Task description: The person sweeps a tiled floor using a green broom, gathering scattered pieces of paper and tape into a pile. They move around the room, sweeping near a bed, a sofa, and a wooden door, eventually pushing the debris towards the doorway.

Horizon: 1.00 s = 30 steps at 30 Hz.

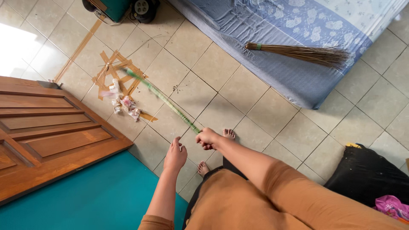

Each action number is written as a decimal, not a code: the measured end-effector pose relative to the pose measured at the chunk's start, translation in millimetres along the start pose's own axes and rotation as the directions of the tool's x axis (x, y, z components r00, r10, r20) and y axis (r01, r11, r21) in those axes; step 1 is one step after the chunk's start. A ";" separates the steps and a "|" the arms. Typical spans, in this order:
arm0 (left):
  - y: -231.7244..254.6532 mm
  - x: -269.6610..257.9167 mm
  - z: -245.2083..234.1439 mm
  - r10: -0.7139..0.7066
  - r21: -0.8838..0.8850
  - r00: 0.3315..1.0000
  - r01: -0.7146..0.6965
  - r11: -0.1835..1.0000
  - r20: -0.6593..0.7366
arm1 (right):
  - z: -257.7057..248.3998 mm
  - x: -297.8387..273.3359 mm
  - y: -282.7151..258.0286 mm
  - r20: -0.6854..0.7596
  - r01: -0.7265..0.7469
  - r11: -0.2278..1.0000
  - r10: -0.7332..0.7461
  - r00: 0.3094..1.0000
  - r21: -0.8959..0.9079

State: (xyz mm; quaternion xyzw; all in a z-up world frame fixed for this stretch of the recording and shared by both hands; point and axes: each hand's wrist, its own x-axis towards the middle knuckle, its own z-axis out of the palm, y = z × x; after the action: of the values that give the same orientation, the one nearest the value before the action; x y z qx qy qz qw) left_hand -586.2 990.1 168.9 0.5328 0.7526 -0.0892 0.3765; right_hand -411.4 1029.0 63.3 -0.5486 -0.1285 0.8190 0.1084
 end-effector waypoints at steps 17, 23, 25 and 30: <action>24.5 -3.5 -2.3 -0.110 -0.053 0.994 0.110 0.993 -0.002 | -83.6 102.2 -4.9 -0.128 -0.175 0.966 0.201 0.971 0.192; 0.9 -12.6 -5.8 -0.152 0.011 0.988 0.152 0.988 0.035 | -14.0 119.8 -40.1 0.293 -0.435 0.888 0.379 0.878 0.152; -10.7 -12.6 -9.7 -0.141 0.026 0.989 0.140 0.990 0.050 | -33.2 99.3 -53.2 0.217 -0.346 0.938 0.334 0.917 0.017; -46.5 6.3 -11.1 0.007 0.026 1.000 -0.008 1.000 0.014 | -66.7 -8.7 -19.4 0.054 -0.039 0.996 0.044 0.998 -0.084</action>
State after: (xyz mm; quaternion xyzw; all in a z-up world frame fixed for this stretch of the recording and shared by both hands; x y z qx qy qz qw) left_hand -632.7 981.3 160.1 0.5399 0.7468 -0.1012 0.3750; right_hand -345.6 1050.6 53.0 -0.5323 -0.1539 0.8299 0.0646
